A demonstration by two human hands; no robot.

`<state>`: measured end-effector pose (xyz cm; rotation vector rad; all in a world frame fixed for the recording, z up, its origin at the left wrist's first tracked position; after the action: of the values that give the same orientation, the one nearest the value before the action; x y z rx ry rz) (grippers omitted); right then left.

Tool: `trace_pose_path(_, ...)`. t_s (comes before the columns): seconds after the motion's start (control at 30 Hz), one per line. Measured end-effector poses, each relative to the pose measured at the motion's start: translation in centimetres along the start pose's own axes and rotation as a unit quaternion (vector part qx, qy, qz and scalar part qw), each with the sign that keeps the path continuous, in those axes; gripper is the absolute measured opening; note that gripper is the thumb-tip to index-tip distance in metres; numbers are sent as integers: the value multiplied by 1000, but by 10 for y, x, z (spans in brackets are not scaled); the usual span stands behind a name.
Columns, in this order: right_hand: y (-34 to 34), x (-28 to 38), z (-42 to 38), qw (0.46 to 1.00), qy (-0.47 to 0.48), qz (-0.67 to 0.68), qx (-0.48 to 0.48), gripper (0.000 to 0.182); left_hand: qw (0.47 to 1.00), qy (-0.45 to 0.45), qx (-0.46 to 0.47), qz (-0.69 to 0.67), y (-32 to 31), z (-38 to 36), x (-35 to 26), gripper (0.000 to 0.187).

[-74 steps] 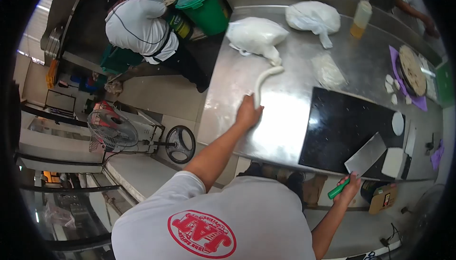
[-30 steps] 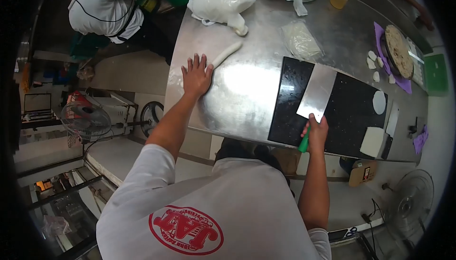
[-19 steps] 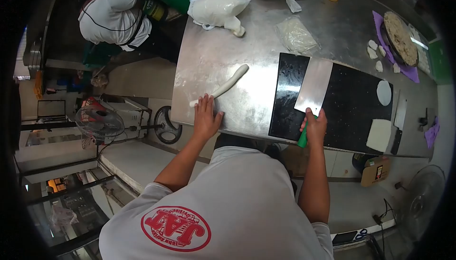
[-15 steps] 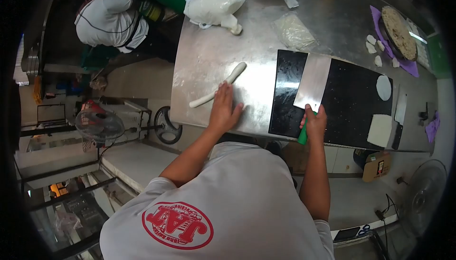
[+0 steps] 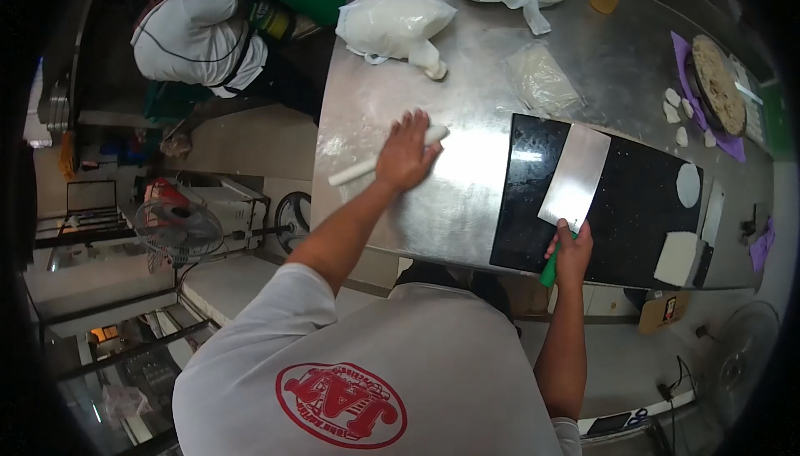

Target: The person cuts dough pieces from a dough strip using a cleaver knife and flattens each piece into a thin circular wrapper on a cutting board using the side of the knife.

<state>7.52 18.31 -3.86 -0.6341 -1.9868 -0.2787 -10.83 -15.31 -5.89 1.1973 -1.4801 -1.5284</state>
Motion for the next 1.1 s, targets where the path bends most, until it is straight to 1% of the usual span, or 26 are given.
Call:
trace_pose_path(0.07, 0, -3, 1, 1000, 15, 11, 9, 19, 999, -13, 35, -16, 0, -41, -23, 81)
trace_pose_path(0.13, 2, -8, 5, 1000, 16, -16, 21, 22, 999, -23, -13, -30, -14, -83, -44, 82)
trace_pose_path(0.17, 2, -8, 5, 999, 18, -12, 24, 22, 999, -19, 4, -34, -9, -96, -55, 82)
trace_pose_path(0.23, 0, -7, 4, 999, 23, -20, 23, 22, 998, -10, 36, -42, 3, -115, -79, 82)
trace_pose_path(0.3, 1, -6, 3, 999, 17, -9, 31, 21, 999, 0, 17, -52, 3, -114, -97, 81)
trace_pose_path(0.33, 1, -5, 5, 999, 12, 3, 34, 21, 998, 5, 0, -64, 0, -109, -105, 81)
trace_pose_path(0.37, 2, -6, 5, 999, 10, 2, 33, 21, 996, 47, 8, -73, -6, -96, -107, 81)
trace_pose_path(0.4, 4, -7, 5, 999, 11, 5, 40, 22, 996, 47, 13, -76, -10, -82, -104, 81)
trace_pose_path(0.47, 6, -5, 9, 999, 14, 5, 40, 22, 993, 112, 6, 30, -15, -37, -92, 80)
trace_pose_path(0.53, 4, -4, 5, 999, 6, 15, 32, 22, 991, 121, 34, 46, -5, 9, -70, 83)
trace_pose_path(0.6, -2, 2, 6, 1000, 11, 15, 23, 20, 993, 97, 25, 56, 2, 46, -53, 86)
trace_pose_path(0.63, -1, 2, 8, 999, 17, -8, 29, 19, 992, 115, 13, 48, 3, 59, -48, 87)
trace_pose_path(0.67, 1, 0, 6, 999, 17, -32, 34, 19, 990, 135, 7, 40, 3, 63, -48, 88)
trace_pose_path(0.73, 3, 1, 6, 998, 14, -36, 42, 18, 989, 144, 2, 46, 2, 53, -55, 90)
trace_pose_path(0.8, 0, 0, 4, 998, 22, -21, 46, 22, 991, 125, 11, 54, -5, 26, -66, 90)
trace_pose_path(0.87, -1, -1, 4, 998, 24, -26, 43, 21, 995, 86, 0, 53, -15, -10, -85, 88)
trace_pose_path(0.9, -1, 0, 5, 998, 29, -31, 38, 21, 997, 70, 4, 32, -18, -33, -94, 88)
trace_pose_path(0.93, -1, 0, 6, 998, 33, -29, 43, 21, 998, 54, -16, 9, -21, -57, -102, 85)
trace_pose_path(1.0, 0, -2, 8, 998, 39, -14, 51, 18, 1000, 10, -1, -14, -23, -94, -106, 81)
trace_pose_path(1.03, 1, -4, 10, 998, 42, -18, 47, 18, 1000, 13, -4, -12, -23, -104, -102, 81)
trace_pose_path(1.1, 2, -2, 12, 998, 42, -24, 44, 18, 996, -52, -3, -76, -15, -118, -91, 73)
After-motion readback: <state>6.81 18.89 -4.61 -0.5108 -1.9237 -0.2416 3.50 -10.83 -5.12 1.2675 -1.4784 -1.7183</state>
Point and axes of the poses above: each hand's wrist, its own z-axis towards the middle knuckle, its own y-axis out of the back of the hand, x = y × z, the point moved 1 cm from there along z, towards the middle knuckle, and after that the axes turned 10 degrees about z, right-handed, at the moved point
